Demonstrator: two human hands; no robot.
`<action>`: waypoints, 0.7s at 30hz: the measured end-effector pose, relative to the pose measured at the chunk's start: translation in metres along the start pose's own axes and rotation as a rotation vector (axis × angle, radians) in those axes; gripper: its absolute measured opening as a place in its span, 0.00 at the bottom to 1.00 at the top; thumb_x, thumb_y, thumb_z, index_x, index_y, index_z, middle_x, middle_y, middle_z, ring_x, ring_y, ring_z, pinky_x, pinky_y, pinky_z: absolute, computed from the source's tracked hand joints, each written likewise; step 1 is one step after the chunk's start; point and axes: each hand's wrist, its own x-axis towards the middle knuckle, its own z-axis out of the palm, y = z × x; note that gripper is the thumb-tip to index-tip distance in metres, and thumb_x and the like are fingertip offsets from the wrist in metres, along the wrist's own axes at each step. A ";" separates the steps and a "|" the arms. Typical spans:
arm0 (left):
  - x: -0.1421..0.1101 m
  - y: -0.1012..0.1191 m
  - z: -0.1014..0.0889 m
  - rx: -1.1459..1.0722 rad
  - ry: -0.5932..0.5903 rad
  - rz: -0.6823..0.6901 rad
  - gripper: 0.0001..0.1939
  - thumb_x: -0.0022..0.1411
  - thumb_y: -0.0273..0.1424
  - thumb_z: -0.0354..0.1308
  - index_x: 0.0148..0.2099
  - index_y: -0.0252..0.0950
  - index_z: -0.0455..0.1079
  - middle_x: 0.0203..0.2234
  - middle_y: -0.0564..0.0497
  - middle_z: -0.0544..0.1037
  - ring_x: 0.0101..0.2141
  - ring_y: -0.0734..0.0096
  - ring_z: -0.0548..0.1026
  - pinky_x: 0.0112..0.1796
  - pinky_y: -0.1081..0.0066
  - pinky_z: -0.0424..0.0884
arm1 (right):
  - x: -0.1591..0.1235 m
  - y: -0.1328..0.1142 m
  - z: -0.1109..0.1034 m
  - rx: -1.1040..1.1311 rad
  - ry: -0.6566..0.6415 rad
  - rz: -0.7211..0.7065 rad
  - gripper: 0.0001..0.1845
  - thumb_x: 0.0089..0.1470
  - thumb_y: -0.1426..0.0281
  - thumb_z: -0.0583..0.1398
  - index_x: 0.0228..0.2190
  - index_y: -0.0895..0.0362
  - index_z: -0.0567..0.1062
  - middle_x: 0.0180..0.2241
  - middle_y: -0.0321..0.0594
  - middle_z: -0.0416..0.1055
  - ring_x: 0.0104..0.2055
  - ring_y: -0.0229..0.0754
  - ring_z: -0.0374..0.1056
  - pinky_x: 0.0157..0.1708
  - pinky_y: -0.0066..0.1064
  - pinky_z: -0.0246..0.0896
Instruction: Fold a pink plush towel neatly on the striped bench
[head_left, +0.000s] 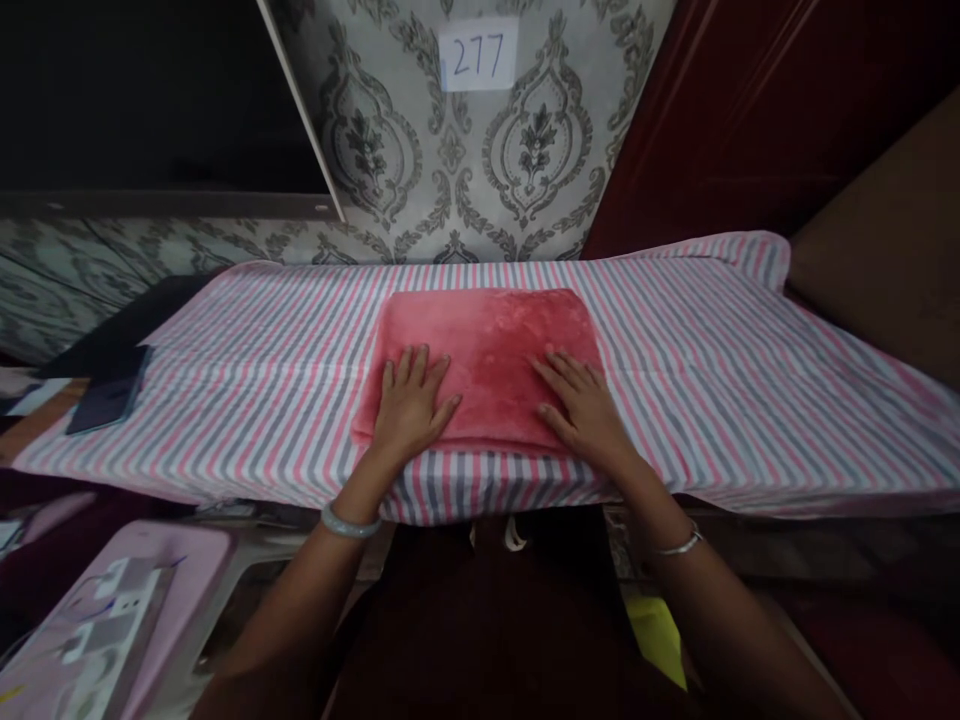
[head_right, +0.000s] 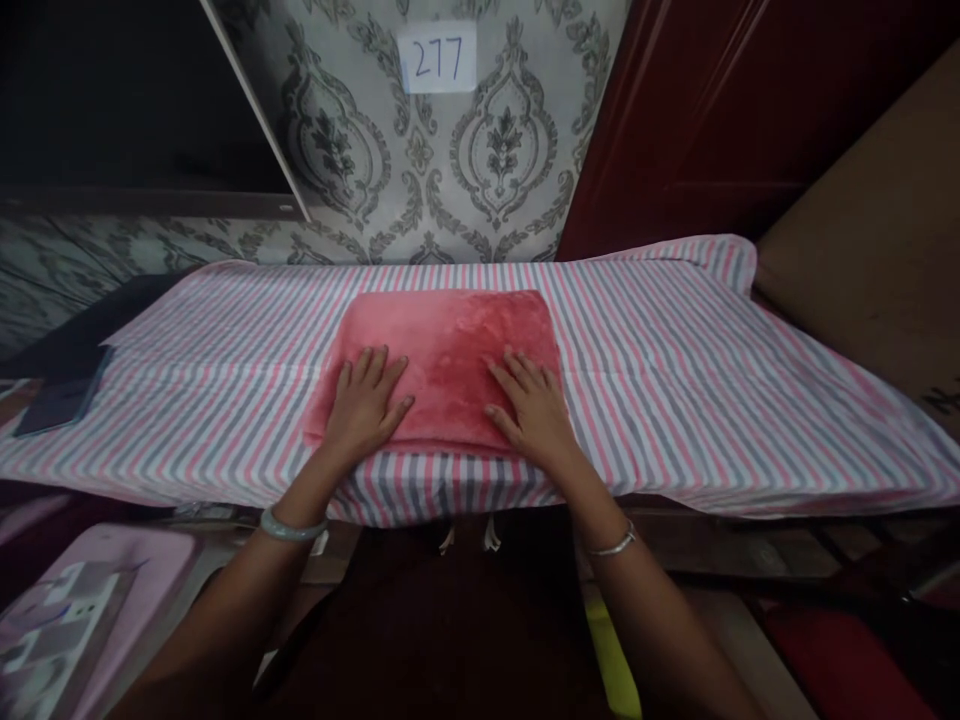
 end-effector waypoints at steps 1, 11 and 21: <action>-0.005 -0.001 -0.003 -0.016 0.002 0.039 0.32 0.73 0.49 0.48 0.71 0.38 0.61 0.71 0.40 0.59 0.71 0.45 0.54 0.67 0.40 0.51 | -0.007 0.000 -0.002 0.001 0.006 -0.036 0.36 0.69 0.49 0.49 0.71 0.50 0.57 0.71 0.47 0.54 0.74 0.56 0.47 0.69 0.61 0.43; -0.048 -0.038 -0.026 0.013 -0.012 0.126 0.32 0.66 0.28 0.51 0.71 0.39 0.62 0.68 0.41 0.66 0.68 0.47 0.61 0.67 0.34 0.46 | -0.039 0.025 -0.012 0.065 0.079 -0.251 0.35 0.64 0.69 0.53 0.71 0.49 0.58 0.68 0.45 0.61 0.72 0.55 0.52 0.66 0.57 0.54; -0.057 -0.058 -0.020 -0.096 0.022 0.237 0.31 0.61 0.23 0.47 0.66 0.35 0.68 0.64 0.42 0.71 0.66 0.53 0.67 0.63 0.45 0.64 | -0.056 0.031 -0.009 0.070 0.127 -0.218 0.32 0.63 0.74 0.53 0.67 0.50 0.65 0.65 0.44 0.67 0.71 0.53 0.56 0.64 0.59 0.57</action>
